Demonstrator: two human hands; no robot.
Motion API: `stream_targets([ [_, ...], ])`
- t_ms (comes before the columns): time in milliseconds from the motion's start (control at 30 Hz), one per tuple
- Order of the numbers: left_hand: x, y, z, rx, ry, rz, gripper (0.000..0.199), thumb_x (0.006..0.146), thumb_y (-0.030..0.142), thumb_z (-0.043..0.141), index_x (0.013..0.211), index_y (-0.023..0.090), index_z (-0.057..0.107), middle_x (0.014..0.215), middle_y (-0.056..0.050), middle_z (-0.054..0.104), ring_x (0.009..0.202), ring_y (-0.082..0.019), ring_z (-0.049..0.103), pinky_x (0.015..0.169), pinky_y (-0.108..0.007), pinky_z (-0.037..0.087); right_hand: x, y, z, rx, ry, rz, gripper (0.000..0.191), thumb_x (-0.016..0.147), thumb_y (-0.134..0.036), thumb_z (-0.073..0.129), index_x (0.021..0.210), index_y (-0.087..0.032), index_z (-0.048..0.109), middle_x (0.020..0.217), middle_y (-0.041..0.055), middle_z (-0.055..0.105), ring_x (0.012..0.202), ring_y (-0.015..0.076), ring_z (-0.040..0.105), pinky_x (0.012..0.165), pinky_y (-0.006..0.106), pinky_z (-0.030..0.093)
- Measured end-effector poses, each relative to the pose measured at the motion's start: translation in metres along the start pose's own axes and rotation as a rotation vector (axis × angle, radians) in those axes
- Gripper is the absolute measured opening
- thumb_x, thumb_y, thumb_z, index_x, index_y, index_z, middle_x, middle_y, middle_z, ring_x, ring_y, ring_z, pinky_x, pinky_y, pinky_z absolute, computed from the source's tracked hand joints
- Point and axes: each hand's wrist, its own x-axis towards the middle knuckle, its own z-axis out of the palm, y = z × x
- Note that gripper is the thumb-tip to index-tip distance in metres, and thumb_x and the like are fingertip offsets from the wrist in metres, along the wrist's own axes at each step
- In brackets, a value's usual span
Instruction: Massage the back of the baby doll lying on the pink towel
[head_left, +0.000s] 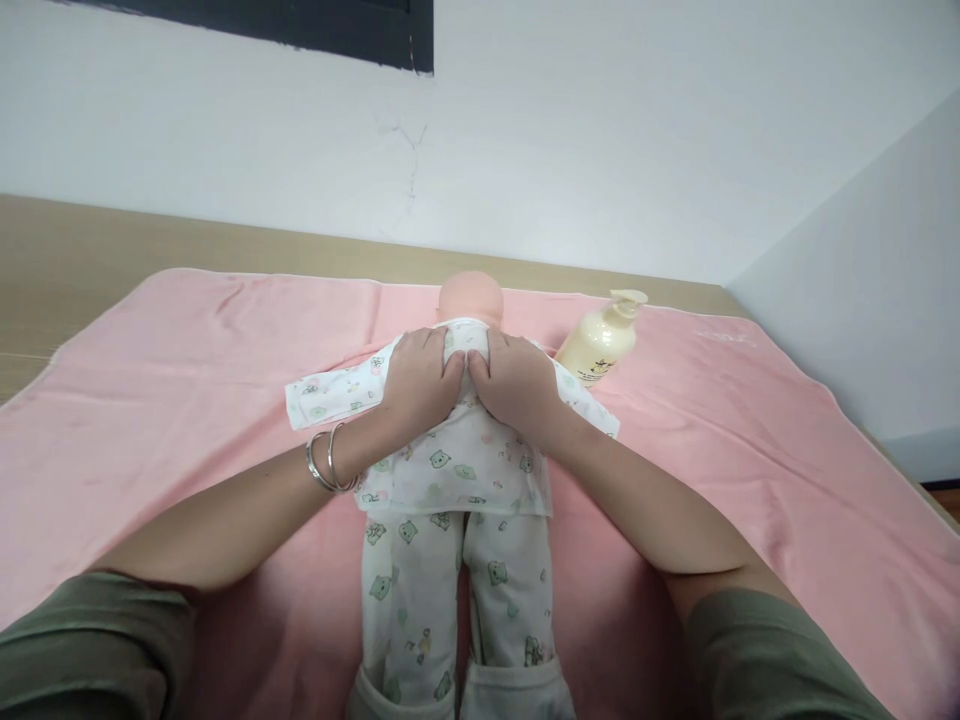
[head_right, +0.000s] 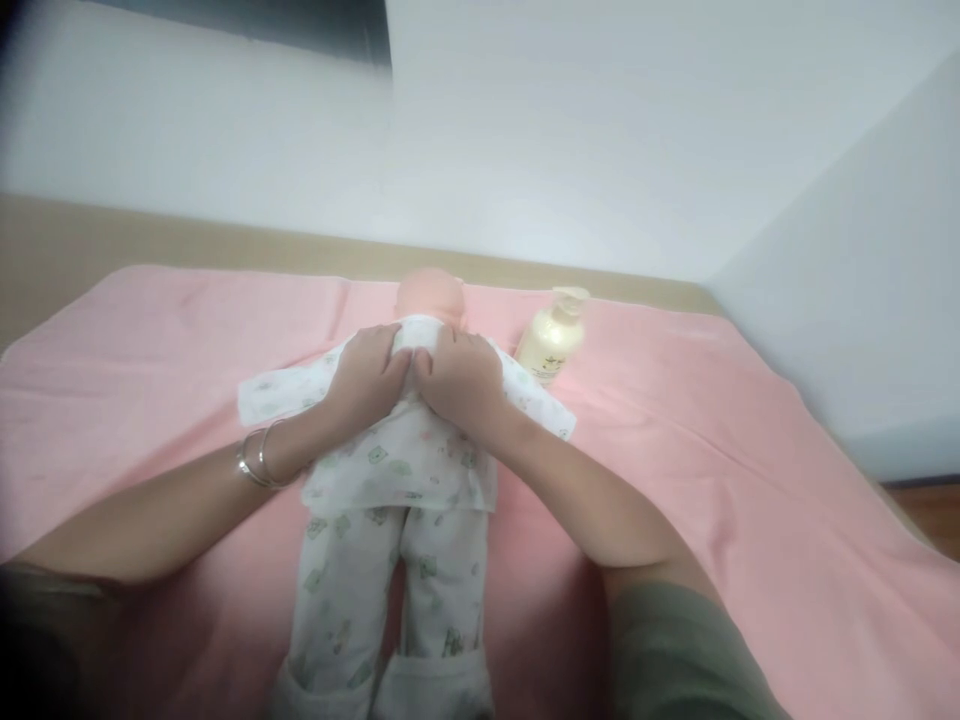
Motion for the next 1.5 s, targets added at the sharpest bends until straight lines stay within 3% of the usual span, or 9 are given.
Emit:
stream_targets([
  [167,0.002,-0.002,0.000,0.012,-0.009,-0.021,0.030,0.095,0.033,0.034,0.097,0.017,0.060,0.095,-0.014,0.068,0.093,-0.031,0.061,0.081,-0.043,0.045,-0.001,-0.001,0.001,-0.033,-0.010,0.001,0.034,0.102,-0.035,0.037,0.105,-0.013,0.063,0.101,0.0102,0.072,0.095,0.0271,0.065,0.075,0.034,0.038],
  [600,0.001,-0.001,0.003,0.006,-0.001,-0.061,0.035,0.096,0.036,0.033,0.105,0.016,0.061,0.101,-0.014,0.067,0.097,-0.032,0.060,0.087,-0.046,0.045,-0.003,-0.002,0.005,-0.126,0.028,0.002,0.039,0.104,-0.037,0.031,0.100,-0.014,0.062,0.093,0.0095,0.071,0.087,0.0253,0.067,0.066,0.032,0.033],
  [1300,-0.001,0.003,-0.001,0.001,0.017,-0.064,0.025,0.096,0.031,0.037,0.097,0.019,0.059,0.097,-0.013,0.067,0.096,-0.031,0.060,0.087,-0.046,0.046,-0.001,-0.001,0.001,-0.014,-0.013,-0.007,0.033,0.101,-0.030,0.036,0.105,-0.011,0.063,0.100,0.0129,0.071,0.095,0.0270,0.063,0.079,0.034,0.042],
  [1500,-0.014,0.016,-0.014,0.035,0.028,0.020,0.026,0.097,0.030,0.037,0.098,0.016,0.058,0.103,-0.016,0.065,0.099,-0.032,0.058,0.090,-0.046,0.047,0.010,0.011,-0.009,0.103,-0.117,0.016,0.030,0.101,-0.037,0.039,0.095,-0.018,0.062,0.092,0.0078,0.072,0.081,0.0239,0.063,0.066,0.032,0.039],
])
